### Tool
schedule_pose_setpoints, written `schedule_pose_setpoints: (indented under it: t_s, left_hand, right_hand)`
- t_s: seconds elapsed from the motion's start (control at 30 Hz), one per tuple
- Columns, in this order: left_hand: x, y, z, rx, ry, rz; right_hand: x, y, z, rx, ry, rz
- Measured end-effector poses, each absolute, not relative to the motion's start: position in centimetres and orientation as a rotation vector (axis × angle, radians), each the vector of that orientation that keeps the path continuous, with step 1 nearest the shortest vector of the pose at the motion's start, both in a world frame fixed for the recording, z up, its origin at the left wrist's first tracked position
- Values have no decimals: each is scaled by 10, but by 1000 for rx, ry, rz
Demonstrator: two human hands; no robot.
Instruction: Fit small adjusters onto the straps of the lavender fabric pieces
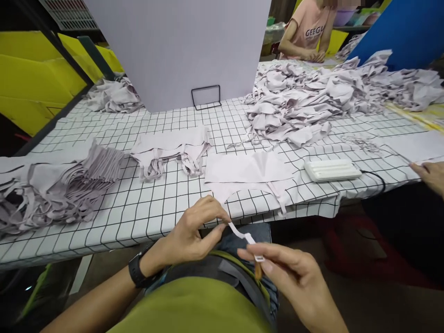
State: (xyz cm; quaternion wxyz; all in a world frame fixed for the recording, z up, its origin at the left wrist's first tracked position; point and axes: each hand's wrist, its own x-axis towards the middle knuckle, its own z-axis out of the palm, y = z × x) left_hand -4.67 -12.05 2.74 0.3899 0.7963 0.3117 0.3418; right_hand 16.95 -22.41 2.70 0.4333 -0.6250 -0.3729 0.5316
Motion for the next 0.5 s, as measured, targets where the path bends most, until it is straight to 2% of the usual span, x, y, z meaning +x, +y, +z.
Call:
schedule_pose_setpoints:
  t_s: [0.1,0.17,0.33,0.5]
  left_hand:
    - [-48,-124,18,1718,762,241]
    - [-42,-129,6,1405,641,-14]
    - [-23,-139,-13,635,477,113]
    - [-21,-139,-5,462,463,279]
  right_hand:
    - [177,-238,32,-1602,-925,1300]
    - [179,-244,35,-1639,-962,1279]
    - [174,-255,39,-1719,-976,1250]
    - [170,-265,41,-1783,-954,1279]
